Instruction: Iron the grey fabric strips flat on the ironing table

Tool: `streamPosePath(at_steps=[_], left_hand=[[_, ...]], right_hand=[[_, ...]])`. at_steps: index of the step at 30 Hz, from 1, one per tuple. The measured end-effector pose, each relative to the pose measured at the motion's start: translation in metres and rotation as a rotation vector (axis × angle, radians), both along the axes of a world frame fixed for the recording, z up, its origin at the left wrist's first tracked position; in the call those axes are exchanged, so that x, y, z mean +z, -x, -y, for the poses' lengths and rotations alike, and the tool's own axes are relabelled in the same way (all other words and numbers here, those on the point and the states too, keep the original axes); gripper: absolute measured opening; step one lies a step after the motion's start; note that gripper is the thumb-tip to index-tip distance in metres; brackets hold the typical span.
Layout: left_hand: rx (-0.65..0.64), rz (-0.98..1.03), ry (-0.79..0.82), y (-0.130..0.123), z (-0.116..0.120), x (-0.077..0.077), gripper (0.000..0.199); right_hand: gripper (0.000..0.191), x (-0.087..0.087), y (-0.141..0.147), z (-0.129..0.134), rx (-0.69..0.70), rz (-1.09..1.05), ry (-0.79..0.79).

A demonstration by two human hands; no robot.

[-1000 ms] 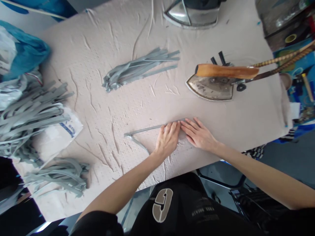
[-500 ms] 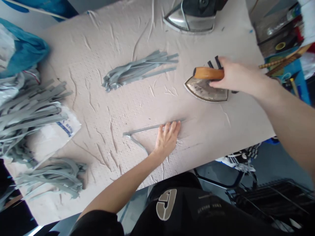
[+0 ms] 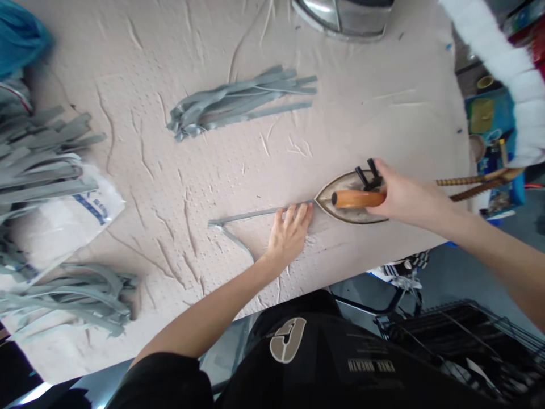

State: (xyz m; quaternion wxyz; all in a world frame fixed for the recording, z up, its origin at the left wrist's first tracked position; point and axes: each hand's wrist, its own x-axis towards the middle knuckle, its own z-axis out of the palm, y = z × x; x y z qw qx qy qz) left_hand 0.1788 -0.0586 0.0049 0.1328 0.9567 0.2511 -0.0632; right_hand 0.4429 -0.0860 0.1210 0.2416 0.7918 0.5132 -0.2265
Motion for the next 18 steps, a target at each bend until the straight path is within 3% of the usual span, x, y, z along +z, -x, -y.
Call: streamPosePath(at_steps=[12,18], left_hand=[[-0.030,-0.013,0.061,0.016,-0.006,0.002,0.061],[-0.023,-0.038,0.086,0.029,-0.012,0.002,0.058]], right_hand=[[0.096,-0.007,0.024,-0.011,0.200,-0.015,0.017],[0.105,-0.008,0.028,-0.011,0.176,-0.038,0.003]])
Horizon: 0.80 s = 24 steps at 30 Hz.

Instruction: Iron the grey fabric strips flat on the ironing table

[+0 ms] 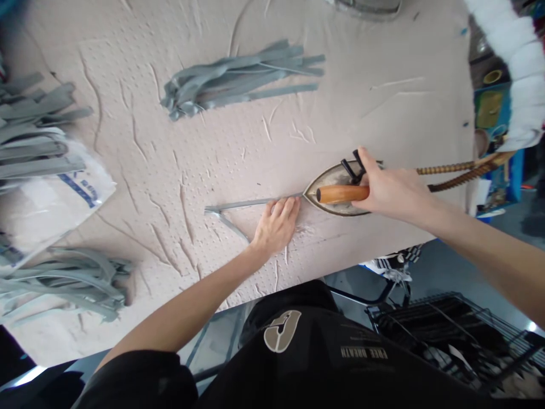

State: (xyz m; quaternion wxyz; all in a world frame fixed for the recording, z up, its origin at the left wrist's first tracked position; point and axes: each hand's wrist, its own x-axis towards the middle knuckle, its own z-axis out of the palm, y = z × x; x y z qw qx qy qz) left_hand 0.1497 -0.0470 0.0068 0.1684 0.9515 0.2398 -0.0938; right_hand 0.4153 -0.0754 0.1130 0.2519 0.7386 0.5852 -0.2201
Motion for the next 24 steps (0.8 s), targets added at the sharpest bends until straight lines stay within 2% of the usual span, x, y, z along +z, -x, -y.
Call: streamPosePath(at_steps=[4,7,11,18,24], left_hand=[[-0.004,0.041,-0.015,0.011,-0.003,-0.003,0.058],[-0.002,0.085,-0.010,0.022,-0.005,-0.005,0.059],[0.024,0.106,0.006,0.037,-0.008,-0.007,0.057],[0.010,0.131,-0.107,0.063,-0.013,-0.009,0.049],[0.039,0.167,-0.136,0.093,-0.018,-0.014,0.046]], right_hand=[[0.103,0.003,0.006,-0.005,-0.017,0.002,0.010],[0.098,0.002,0.018,-0.011,0.030,0.010,-0.010],[0.100,0.001,0.034,-0.016,0.071,0.005,-0.032],[0.097,0.004,0.046,-0.020,0.074,-0.009,-0.023],[0.098,0.000,0.079,-0.032,0.158,-0.013,-0.041]])
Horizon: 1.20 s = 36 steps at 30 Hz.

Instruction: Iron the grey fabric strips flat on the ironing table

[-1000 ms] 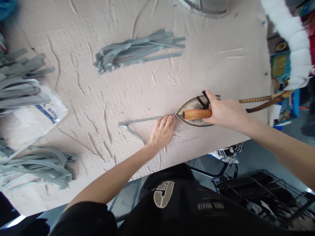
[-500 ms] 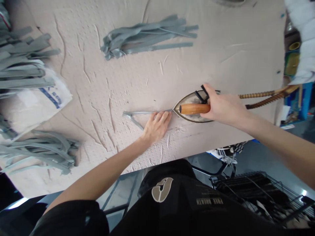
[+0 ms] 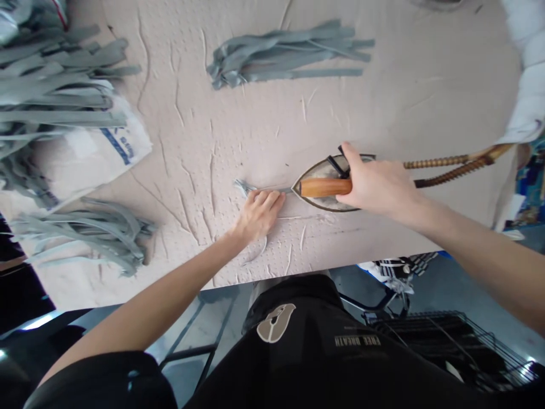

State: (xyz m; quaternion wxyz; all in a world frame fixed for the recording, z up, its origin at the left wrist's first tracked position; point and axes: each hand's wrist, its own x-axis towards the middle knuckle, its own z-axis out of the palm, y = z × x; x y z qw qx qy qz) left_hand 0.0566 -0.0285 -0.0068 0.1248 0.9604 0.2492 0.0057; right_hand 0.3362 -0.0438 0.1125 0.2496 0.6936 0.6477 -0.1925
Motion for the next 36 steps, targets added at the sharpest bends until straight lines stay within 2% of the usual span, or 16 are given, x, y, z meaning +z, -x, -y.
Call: streamPosePath(at_steps=[7,13,18,20,24,27,32,36], left_hand=[[0.037,0.047,-0.021,0.030,-0.002,0.005,0.044],[0.090,0.061,0.024,0.050,0.001,0.008,0.049],[0.062,0.034,-0.068,0.064,-0.001,0.011,0.039],[0.067,0.023,-0.074,0.067,-0.004,0.014,0.032],[0.150,0.047,0.031,0.068,-0.012,0.015,0.025],[0.218,0.079,0.085,0.066,-0.015,0.011,0.024],[0.306,0.142,0.204,0.067,-0.016,0.004,0.010],[0.302,0.154,0.183,0.070,-0.014,0.003,0.010]], right_hand=[[0.098,-0.001,0.022,-0.006,0.103,0.026,-0.017],[0.100,-0.002,0.041,-0.012,0.155,0.006,-0.013],[0.098,-0.003,0.063,-0.019,0.189,-0.026,-0.011],[0.097,-0.003,0.068,-0.021,0.193,-0.034,-0.004],[0.099,-0.003,0.073,-0.023,0.199,-0.041,-0.002],[0.101,-0.003,0.078,-0.024,0.194,-0.046,-0.001],[0.105,-0.002,0.087,-0.023,0.196,-0.105,-0.018],[0.109,-0.003,0.089,-0.022,0.167,-0.106,-0.029]])
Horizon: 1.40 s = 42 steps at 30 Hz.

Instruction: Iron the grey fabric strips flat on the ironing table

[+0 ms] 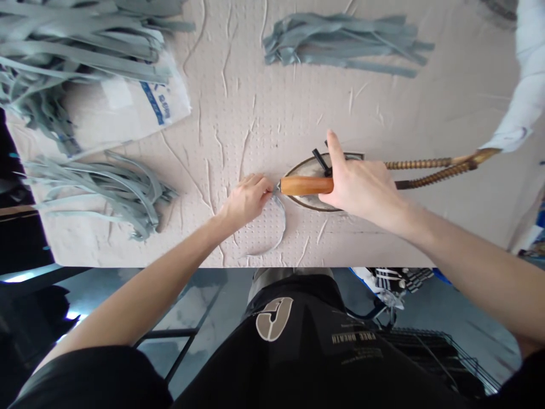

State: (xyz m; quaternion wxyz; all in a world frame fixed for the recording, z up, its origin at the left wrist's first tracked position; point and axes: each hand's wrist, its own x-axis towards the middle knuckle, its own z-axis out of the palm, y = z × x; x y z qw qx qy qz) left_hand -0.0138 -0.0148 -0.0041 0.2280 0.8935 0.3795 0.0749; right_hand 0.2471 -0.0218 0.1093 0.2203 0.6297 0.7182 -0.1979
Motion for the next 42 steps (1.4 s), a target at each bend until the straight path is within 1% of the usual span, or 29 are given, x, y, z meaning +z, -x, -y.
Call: streamPosePath(at_steps=[5,7,10,12,16,19,23,28,32,34,39,42], left_hand=[[-0.145,-0.066,-0.221,0.003,0.005,0.003,0.028],[-0.174,-0.106,-0.267,0.004,0.005,0.003,0.032],[-0.219,-0.136,-0.301,0.007,0.001,0.001,0.033],[-0.264,-0.122,-0.335,0.009,-0.002,-0.003,0.033],[-0.343,-0.050,-0.413,0.015,-0.007,-0.013,0.032],[-0.359,0.022,-0.456,0.021,-0.006,-0.018,0.029],[-0.291,0.089,-0.458,0.027,0.000,-0.020,0.026],[-0.152,0.149,-0.410,0.026,0.008,-0.021,0.023],[-0.054,0.180,-0.337,0.023,0.016,-0.024,0.021],[0.000,0.189,-0.296,0.022,0.020,-0.026,0.021],[0.080,0.253,-0.227,0.021,0.027,-0.030,0.022],[0.140,0.249,-0.181,0.022,0.030,-0.033,0.022]], right_hand=[[0.107,-0.001,-0.001,-0.002,-0.019,0.048,0.019],[0.107,0.000,-0.002,-0.003,-0.015,0.060,0.037],[0.108,0.000,-0.001,-0.004,-0.013,0.082,0.052],[0.107,0.000,-0.001,-0.004,-0.010,0.092,0.049],[0.103,-0.003,0.003,-0.005,0.013,0.106,0.030],[0.100,-0.003,0.010,-0.006,0.081,0.105,0.015],[0.100,-0.002,0.016,-0.006,0.152,0.078,0.002],[0.101,-0.002,0.008,-0.002,0.117,0.088,0.009],[0.103,-0.004,-0.003,0.001,0.087,0.118,0.014],[0.103,-0.004,-0.004,0.000,0.076,0.120,0.016],[0.106,-0.006,0.015,-0.006,0.110,0.083,0.021],[0.105,-0.007,0.028,-0.007,0.146,0.065,0.003]])
